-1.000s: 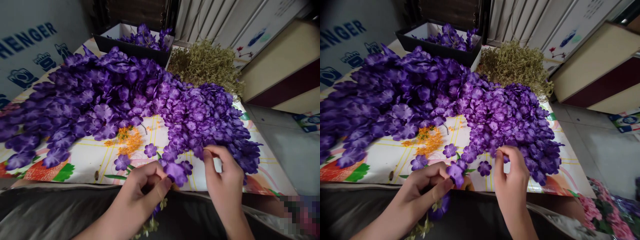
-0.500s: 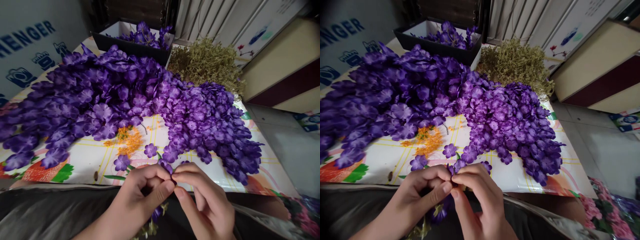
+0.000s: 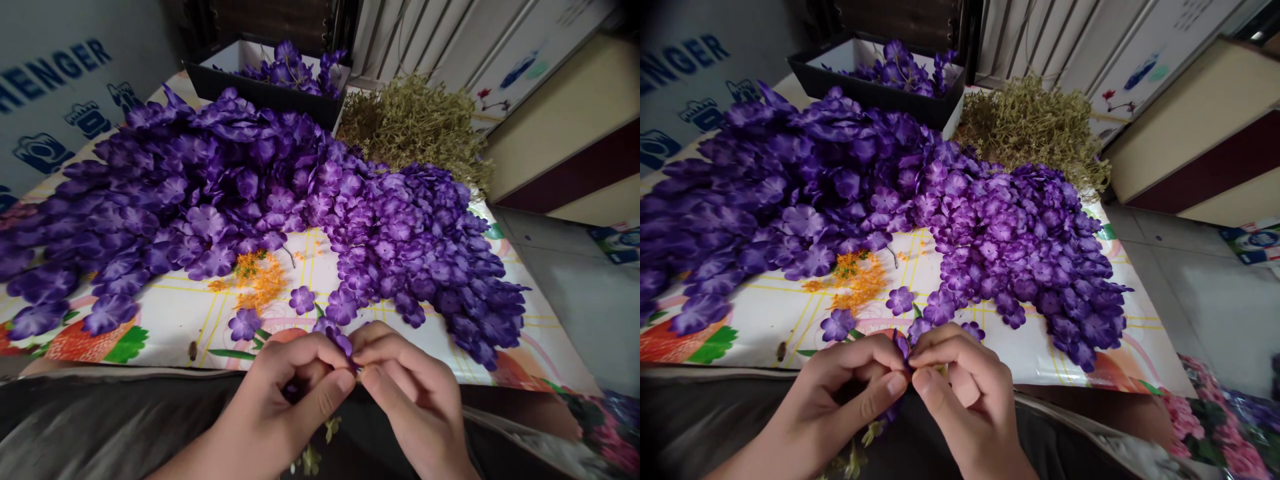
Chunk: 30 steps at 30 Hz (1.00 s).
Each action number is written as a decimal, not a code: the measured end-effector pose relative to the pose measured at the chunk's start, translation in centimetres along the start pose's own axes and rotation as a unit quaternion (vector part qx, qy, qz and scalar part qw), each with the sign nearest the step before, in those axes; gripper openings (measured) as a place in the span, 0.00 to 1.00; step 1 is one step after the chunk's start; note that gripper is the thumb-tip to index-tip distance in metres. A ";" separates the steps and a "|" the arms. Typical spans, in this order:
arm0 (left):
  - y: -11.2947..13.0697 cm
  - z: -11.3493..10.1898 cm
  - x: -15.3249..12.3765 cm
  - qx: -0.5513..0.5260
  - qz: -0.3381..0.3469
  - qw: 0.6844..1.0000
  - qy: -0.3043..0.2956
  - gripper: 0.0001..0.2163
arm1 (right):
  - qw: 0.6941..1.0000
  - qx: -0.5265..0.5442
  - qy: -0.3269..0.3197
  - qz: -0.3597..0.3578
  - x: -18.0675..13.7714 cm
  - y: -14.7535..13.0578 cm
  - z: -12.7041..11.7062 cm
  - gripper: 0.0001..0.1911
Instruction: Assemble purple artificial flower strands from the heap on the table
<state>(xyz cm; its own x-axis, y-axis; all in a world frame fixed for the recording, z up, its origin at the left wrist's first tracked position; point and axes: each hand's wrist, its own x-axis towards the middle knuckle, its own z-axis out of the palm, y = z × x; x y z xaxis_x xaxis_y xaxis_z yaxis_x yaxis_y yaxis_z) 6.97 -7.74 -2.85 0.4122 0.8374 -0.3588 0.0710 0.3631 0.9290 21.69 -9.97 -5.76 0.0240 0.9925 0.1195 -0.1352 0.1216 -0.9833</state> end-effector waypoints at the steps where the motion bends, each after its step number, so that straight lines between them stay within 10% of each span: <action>1: 0.0 0.0 -0.1 -0.001 0.002 1.000 -0.001 0.08 | 1.000 0.006 -0.009 0.006 0.1 0.0 -0.1 0.04; 10: -0.3 0.0 -0.5 0.084 0.043 0.995 -0.010 0.09 | 0.997 -0.064 -0.037 -0.010 0.0 -0.9 -0.4 0.06; 19: -0.8 -0.5 0.1 0.011 0.007 1.000 -0.017 0.17 | 0.912 -0.326 -0.050 -0.245 0.1 -0.9 -0.4 0.19; 30: -1.0 -0.6 0.2 0.031 -0.016 0.998 -0.048 0.15 | 0.958 -0.253 -0.059 -0.123 -0.4 -1.0 -0.3 0.16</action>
<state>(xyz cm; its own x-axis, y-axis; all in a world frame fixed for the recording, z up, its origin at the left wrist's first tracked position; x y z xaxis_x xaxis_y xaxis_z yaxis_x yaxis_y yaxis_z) 6.41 -7.69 -3.86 0.4941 0.7814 -0.3810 0.1399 0.3611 0.9220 22.10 -10.51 -4.87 -0.1222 0.9320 0.3412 0.3581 0.3620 -0.8607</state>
